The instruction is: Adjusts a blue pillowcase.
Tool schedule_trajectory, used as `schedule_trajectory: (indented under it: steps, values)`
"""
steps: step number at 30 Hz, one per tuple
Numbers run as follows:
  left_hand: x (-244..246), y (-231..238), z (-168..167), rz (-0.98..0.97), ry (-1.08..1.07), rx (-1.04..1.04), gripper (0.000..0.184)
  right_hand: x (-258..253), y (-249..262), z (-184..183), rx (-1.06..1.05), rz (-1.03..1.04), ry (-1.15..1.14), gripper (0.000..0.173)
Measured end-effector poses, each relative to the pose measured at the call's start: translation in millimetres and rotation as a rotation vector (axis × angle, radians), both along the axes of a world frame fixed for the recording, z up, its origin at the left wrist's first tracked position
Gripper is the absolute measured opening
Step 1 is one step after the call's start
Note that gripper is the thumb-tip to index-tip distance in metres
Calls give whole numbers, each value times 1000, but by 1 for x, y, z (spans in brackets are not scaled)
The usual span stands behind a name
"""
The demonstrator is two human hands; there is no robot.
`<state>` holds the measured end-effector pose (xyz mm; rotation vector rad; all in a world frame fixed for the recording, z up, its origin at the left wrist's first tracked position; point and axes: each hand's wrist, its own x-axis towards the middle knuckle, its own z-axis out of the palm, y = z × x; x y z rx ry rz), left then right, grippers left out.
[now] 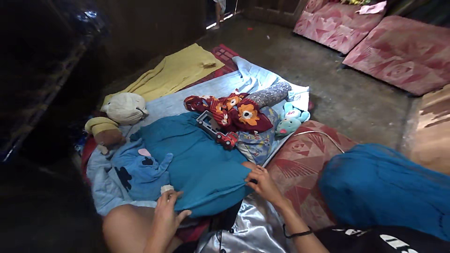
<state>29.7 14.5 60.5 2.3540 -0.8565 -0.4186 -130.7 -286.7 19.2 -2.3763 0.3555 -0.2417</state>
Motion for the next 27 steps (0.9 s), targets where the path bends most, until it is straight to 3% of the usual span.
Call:
schedule_trajectory:
  steps: [3,5,9,12,15,17,23,27]
  values:
    - [-10,-19,-3,-46,-70,-45,68,0,2,-3,2,-7,-15,5]
    - [-15,-33,1,-81,-32,48,61,-1,2,-4,10,-15,-20,5]
    - [-4,-53,7,-154,290,383,33,-1,5,-2,93,-106,85,11]
    - [7,-43,-38,-182,576,228,30,0,8,-23,224,-146,172,19]
    - [5,-35,-91,-91,874,116,25,8,16,-49,272,-177,202,25]
    - [2,-40,-100,-24,963,114,25,18,18,-48,225,-186,270,29]
    - [-3,-43,-106,65,954,63,27,32,10,-44,198,-159,418,31]
    - [-10,-43,-101,127,800,104,48,31,10,-46,225,-161,417,31]
